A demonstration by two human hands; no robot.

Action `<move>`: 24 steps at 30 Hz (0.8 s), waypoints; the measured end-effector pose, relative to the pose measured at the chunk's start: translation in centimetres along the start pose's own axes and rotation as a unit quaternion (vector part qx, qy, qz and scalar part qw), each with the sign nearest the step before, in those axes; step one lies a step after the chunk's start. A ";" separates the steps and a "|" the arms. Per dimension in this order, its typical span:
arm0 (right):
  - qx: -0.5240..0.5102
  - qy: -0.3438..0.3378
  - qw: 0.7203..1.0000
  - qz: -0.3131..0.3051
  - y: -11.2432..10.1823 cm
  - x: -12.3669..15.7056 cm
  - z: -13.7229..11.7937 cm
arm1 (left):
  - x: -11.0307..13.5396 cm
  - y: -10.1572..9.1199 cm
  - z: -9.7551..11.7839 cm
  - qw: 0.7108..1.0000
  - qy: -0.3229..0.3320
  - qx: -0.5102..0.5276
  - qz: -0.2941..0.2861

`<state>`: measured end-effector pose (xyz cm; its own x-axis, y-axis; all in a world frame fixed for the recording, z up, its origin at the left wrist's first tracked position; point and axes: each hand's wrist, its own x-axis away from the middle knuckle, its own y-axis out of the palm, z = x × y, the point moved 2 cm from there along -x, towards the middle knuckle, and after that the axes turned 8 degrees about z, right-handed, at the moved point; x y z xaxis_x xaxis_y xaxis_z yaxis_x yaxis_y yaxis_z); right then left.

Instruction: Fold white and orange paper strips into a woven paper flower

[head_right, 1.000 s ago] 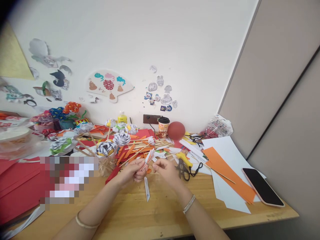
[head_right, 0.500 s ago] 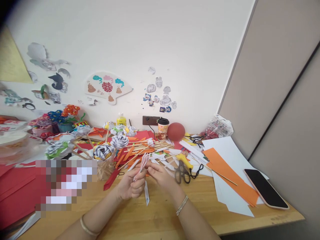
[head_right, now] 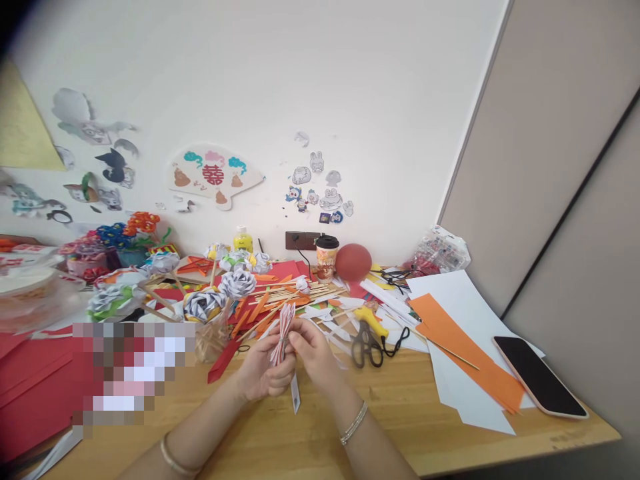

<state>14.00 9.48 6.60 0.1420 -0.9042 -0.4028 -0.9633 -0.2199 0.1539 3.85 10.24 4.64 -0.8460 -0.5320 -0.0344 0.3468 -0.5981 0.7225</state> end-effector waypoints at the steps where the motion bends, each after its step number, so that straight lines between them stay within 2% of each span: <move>1: 0.017 -0.001 1.000 0.016 -0.1 -0.1 0.2 | -0.1 -0.1 0.0 1.000 0.011 -0.002 0.018; 5: 0.144 -0.089 0.978 0.121 -0.7 -0.6 0.1 | -0.6 -0.5 0.6 0.987 0.110 -0.011 0.112; 7: 0.196 -0.137 0.960 0.146 -0.7 -0.7 -0.4 | -0.6 -0.5 0.9 0.976 0.165 -0.023 0.138; 9: 0.214 -0.154 0.953 0.149 -0.7 -0.7 -0.8 | -0.6 -0.5 1.0 0.970 0.191 -0.032 0.144; 12: 0.198 -0.152 0.957 0.147 -0.8 -0.5 -0.9 | -0.5 -0.2 0.9 0.973 0.189 -0.031 0.132; 15: 0.146 -0.127 0.973 0.128 -0.8 -0.3 -0.6 | -0.3 -0.1 0.9 0.979 0.172 -0.021 0.112; 20: 0.108 -0.085 0.987 0.085 -1.0 -0.5 -0.4 | -0.1 -0.1 0.7 0.992 0.102 -0.008 0.073; 22: 0.112 -0.087 0.986 0.092 -1.3 -0.7 -0.4 | -0.2 0.0 0.7 0.993 0.086 -0.026 0.077; 24: 0.122 -0.088 0.982 0.110 -1.6 -0.8 -0.2 | -0.4 0.1 0.8 0.984 0.118 -0.070 0.114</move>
<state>15.45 10.54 6.83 -0.0973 -0.8377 -0.5375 -0.9952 0.0876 0.0436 3.87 10.91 5.28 -0.6282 -0.7762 -0.0538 0.5832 -0.5155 0.6278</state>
